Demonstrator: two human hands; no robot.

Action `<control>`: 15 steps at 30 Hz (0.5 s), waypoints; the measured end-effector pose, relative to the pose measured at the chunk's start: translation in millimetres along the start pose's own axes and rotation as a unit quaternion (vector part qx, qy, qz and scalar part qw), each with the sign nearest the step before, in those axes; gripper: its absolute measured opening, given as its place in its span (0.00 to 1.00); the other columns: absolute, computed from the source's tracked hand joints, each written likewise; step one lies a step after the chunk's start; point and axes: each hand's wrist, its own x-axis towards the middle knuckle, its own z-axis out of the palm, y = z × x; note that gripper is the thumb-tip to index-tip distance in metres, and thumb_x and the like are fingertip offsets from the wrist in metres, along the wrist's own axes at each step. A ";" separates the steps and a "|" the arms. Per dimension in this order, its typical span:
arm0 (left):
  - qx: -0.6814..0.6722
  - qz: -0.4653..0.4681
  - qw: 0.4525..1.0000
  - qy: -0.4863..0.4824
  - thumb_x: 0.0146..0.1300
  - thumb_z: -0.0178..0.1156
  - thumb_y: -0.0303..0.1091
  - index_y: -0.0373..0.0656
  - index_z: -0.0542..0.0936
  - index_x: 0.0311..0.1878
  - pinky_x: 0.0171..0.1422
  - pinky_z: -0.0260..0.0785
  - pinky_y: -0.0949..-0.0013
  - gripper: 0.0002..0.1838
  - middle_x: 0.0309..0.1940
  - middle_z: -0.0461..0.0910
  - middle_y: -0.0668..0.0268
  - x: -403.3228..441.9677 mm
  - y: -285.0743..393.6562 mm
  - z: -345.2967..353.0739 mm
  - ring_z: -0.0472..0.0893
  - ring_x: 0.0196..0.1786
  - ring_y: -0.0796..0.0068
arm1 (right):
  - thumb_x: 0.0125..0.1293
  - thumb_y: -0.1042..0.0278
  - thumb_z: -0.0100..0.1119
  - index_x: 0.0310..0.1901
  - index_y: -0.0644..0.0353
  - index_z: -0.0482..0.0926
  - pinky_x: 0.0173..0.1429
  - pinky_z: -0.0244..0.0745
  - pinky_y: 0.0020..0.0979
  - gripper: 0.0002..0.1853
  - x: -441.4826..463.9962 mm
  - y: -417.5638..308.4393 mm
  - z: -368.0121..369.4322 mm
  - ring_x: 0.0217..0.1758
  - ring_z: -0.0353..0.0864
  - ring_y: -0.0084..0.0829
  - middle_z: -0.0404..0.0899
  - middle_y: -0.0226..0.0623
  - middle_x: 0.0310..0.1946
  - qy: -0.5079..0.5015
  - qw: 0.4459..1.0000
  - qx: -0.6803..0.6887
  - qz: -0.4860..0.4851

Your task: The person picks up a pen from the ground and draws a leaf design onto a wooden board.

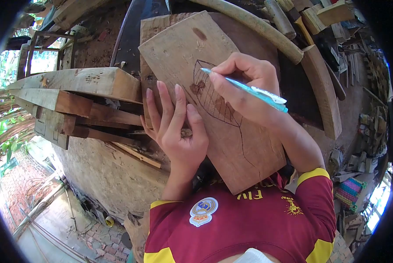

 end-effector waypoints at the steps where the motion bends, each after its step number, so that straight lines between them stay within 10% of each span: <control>1: 0.000 0.000 1.000 0.000 0.64 0.60 0.32 0.45 0.82 0.63 0.80 0.40 0.50 0.22 0.70 0.73 0.58 0.0 -0.4 0.0 0.64 0.77 0.51 | 0.62 0.71 0.67 0.32 0.68 0.81 0.34 0.74 0.22 0.08 0.4 2.3 -0.2 0.29 0.78 0.14 0.84 0.35 0.25 -0.006 1.000 -0.008 -0.024; 15: -0.003 -0.005 1.000 -0.001 0.64 0.60 0.32 0.46 0.82 0.63 0.80 0.37 0.48 0.23 0.70 0.73 0.58 2.2 -2.3 -0.1 0.64 0.77 0.51 | 0.61 0.70 0.67 0.34 0.68 0.81 0.37 0.76 0.26 0.09 8.2 3.3 0.4 0.31 0.81 0.19 0.83 0.40 0.26 -0.036 0.999 0.011 0.007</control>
